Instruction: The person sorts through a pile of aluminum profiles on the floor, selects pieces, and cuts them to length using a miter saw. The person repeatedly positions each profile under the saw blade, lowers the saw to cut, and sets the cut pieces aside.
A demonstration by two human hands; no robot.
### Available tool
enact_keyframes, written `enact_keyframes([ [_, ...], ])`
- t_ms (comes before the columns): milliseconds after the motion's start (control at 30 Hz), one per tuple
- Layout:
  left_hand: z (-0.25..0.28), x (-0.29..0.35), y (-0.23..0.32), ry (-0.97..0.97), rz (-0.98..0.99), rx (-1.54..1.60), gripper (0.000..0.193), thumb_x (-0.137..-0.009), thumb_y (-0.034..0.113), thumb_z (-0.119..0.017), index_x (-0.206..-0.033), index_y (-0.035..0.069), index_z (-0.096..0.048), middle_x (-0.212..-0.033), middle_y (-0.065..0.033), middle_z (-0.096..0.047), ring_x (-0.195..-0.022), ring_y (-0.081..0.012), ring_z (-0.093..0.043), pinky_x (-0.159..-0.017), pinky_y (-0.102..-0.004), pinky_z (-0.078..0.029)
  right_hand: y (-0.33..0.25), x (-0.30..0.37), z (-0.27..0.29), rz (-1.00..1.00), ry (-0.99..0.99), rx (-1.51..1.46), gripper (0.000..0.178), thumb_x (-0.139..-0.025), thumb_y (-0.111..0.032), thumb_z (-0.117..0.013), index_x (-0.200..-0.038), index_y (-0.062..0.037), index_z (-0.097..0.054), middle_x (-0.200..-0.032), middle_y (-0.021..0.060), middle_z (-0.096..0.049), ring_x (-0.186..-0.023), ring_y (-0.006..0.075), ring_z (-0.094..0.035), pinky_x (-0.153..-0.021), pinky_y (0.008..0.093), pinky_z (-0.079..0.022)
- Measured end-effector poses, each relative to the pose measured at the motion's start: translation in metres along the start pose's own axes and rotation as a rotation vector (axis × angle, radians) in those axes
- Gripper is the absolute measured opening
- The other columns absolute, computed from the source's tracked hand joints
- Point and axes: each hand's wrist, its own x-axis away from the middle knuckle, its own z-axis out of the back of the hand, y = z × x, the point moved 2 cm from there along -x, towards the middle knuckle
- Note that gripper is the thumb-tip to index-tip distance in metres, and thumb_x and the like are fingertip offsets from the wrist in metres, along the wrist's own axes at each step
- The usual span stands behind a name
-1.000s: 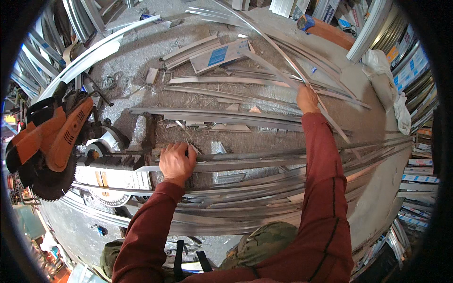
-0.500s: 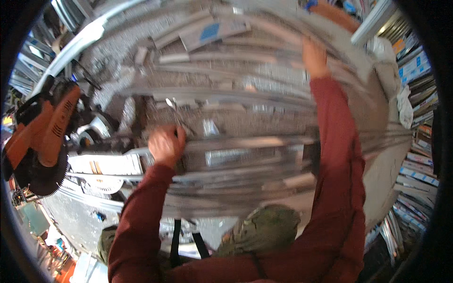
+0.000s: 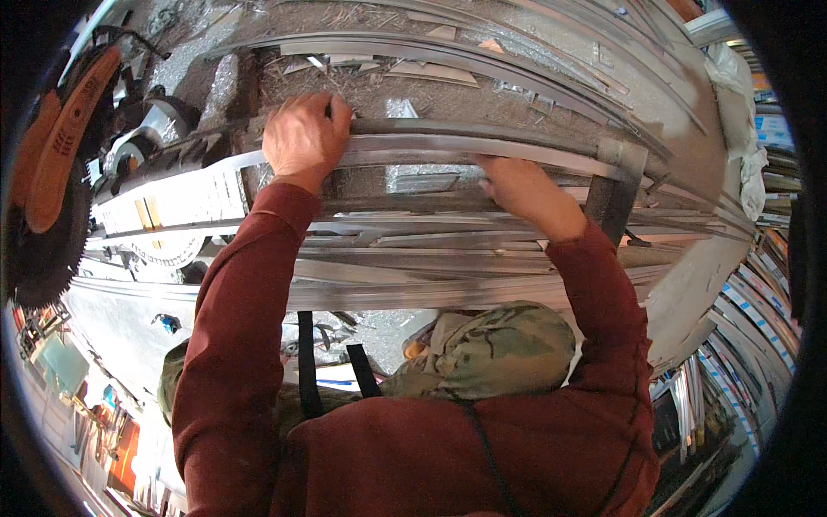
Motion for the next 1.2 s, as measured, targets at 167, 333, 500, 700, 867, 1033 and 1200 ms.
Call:
enact_keyframes([
  [167, 0.017, 0.007, -0.003, 0.158, -0.224, 0.255, 0.013, -0.088, 0.021, -0.065, -0.094, 0.011, -0.07, -0.098, -0.0082, -0.071, -0.092, -0.03, -0.065, -0.082, -0.0424, -0.048, 0.013, -0.038, -0.037, -0.086, 0.017, 0.156, 0.042, -0.083, -0.015, -0.068, -0.123, -0.003, -0.061, -0.121, 0.023, -0.062, -0.113, 0.0421, -0.061, -0.097, 0.0491, -0.051],
  [333, 0.024, -0.02, 0.009, -0.237, -0.209, 0.513, 0.024, -0.093, 0.022, -0.065, -0.11, 0.005, -0.07, -0.108, -0.0171, -0.071, -0.101, -0.0364, -0.068, -0.088, -0.0431, -0.053, 0.036, -0.032, -0.039, 0.246, 0.698, 0.176, 0.035, -0.08, -0.016, -0.065, -0.111, -0.0035, -0.059, -0.107, 0.0217, -0.064, -0.106, 0.041, -0.059, -0.092, 0.0508, -0.048],
  [500, -0.05, -0.068, -0.003, -0.732, -0.391, 0.187, 0.054, -0.093, 0.047, -0.062, -0.122, 0.002, -0.067, -0.118, -0.0287, -0.067, -0.114, -0.0433, -0.063, -0.1, -0.0464, -0.048, 0.046, -0.049, -0.039, -0.017, 0.646, 0.079, 0.018, -0.08, -0.014, -0.062, -0.094, -0.0066, -0.055, -0.092, 0.0154, -0.057, -0.089, 0.0359, -0.057, -0.084, 0.0479, -0.045],
  [700, -0.07, -0.071, 0.003, -0.953, -0.367, 0.26, 0.052, -0.095, 0.047, -0.061, -0.116, 0.0, -0.07, -0.118, -0.0236, -0.069, -0.112, -0.038, -0.064, -0.101, -0.0429, -0.047, 0.032, -0.051, -0.019, -0.035, 0.926, 0.482, 0.011, -0.078, -0.016, -0.057, -0.085, -0.011, -0.05, -0.08, 0.0081, -0.049, -0.08, 0.0262, -0.053, -0.082, 0.0405, -0.042],
  [867, -0.066, -0.073, 0.012, -0.912, -0.247, 0.203, 0.047, -0.088, 0.04, -0.072, -0.117, 0.003, -0.07, -0.115, -0.0204, -0.07, -0.11, -0.0398, -0.064, -0.095, -0.0441, -0.05, 0.033, -0.043, -0.037, -0.173, 0.834, 0.425, 0.07, -0.081, -0.017, -0.062, -0.145, 0.0021, -0.04, -0.15, 0.0233, -0.041, -0.142, 0.043, -0.035, -0.119, 0.0531, -0.025],
  [1033, -0.051, -0.072, 0.021, -0.35, -0.36, 0.275, 0.039, -0.084, 0.034, -0.075, -0.109, 0.005, -0.07, -0.1, -0.0207, -0.071, -0.098, -0.0394, -0.067, -0.087, -0.0472, -0.052, 0.005, -0.01, -0.014, -0.125, 0.491, 0.153, 0.056, -0.09, -0.026, -0.063, -0.138, -0.0001, -0.052, -0.14, 0.0264, -0.052, -0.133, 0.0433, -0.048, -0.112, 0.0506, -0.036],
  [1200, -0.011, -0.082, 0.026, -0.198, -0.464, 0.168, 0.037, -0.084, 0.029, -0.076, -0.109, 0.002, -0.067, -0.1, -0.0187, -0.072, -0.093, -0.0405, -0.068, -0.083, -0.0485, -0.053, -0.035, 0.01, 0.067, -0.082, 0.167, -0.414, 0.04, -0.093, -0.034, -0.063, -0.123, -0.0063, -0.063, -0.113, 0.0213, -0.067, -0.109, 0.0418, -0.062, -0.095, 0.0484, -0.048],
])
